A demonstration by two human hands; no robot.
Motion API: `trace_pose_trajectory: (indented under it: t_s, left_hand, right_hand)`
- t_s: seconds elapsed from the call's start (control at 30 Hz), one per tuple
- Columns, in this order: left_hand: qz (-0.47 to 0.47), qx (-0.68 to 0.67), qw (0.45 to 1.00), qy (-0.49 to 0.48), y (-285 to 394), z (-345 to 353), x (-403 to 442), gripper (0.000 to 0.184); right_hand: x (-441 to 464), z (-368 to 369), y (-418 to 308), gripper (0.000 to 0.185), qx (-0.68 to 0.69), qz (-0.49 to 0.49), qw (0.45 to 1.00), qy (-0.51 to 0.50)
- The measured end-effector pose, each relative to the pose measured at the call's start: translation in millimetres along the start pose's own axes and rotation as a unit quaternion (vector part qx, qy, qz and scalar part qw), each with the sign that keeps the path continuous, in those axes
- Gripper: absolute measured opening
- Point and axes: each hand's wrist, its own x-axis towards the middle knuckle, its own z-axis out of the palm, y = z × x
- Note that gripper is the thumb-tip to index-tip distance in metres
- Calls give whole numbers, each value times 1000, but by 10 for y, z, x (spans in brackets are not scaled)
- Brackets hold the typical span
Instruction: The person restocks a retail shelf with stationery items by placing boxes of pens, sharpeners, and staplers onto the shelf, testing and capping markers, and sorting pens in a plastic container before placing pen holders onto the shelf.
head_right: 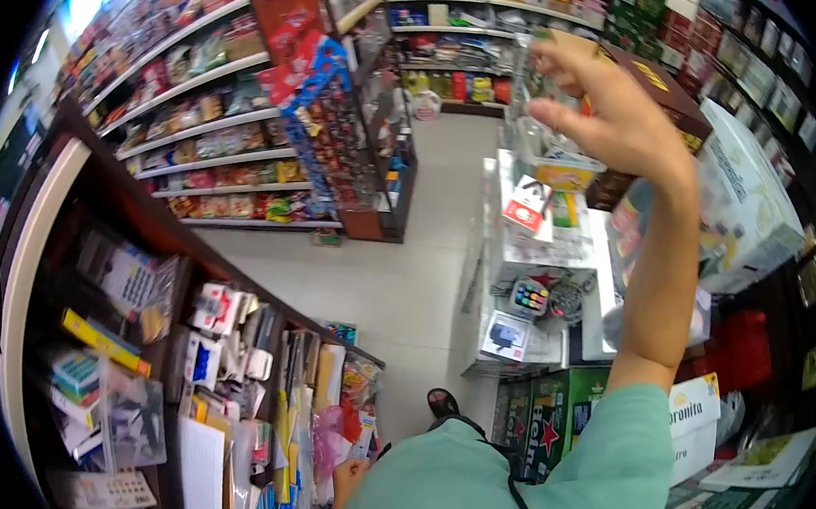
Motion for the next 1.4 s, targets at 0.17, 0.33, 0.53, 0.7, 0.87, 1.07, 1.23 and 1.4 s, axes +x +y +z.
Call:
trace_pose_trajectory:
  t_s: [0.17, 0.33, 0.53, 0.7, 0.87, 1.07, 1.23, 1.4]
  left_hand:
    - [29, -15, 998, -60, 210, 92, 294, 21]
    - [78, 38, 991, -98, 719, 138, 639, 25]
    - [63, -2, 992, -107, 875, 142, 776, 25]
    - [41, 38, 993, -104, 839, 200, 519, 25]
    - [-54, -44, 987, -148, 684, 249, 428, 27]
    - [-3, -5, 992, -124, 800, 209, 561, 26]
    - [38, 5, 995, -96, 738, 171, 654, 25]
    - [7, -1, 994, -113, 1022, 146, 479, 25]
  right_hand:
    - [-674, 784, 1072, 87, -88, 348, 931, -61]
    - [-744, 2033, 1296, 124, -85, 514, 854, 17]
    - [-823, 2276, 1178, 124, -71, 568, 820, 19]
    - [-1101, 2393, 1248, 112, -63, 546, 828, 110]
    - [-1262, 2503, 1154, 115, -70, 507, 842, 169]
    - [-1217, 2617, 1234, 104, -101, 514, 840, 143]
    - [-1248, 2679, 1289, 94, -50, 522, 842, 129]
    - [-1280, 2720, 1285, 92, -148, 503, 843, 121]
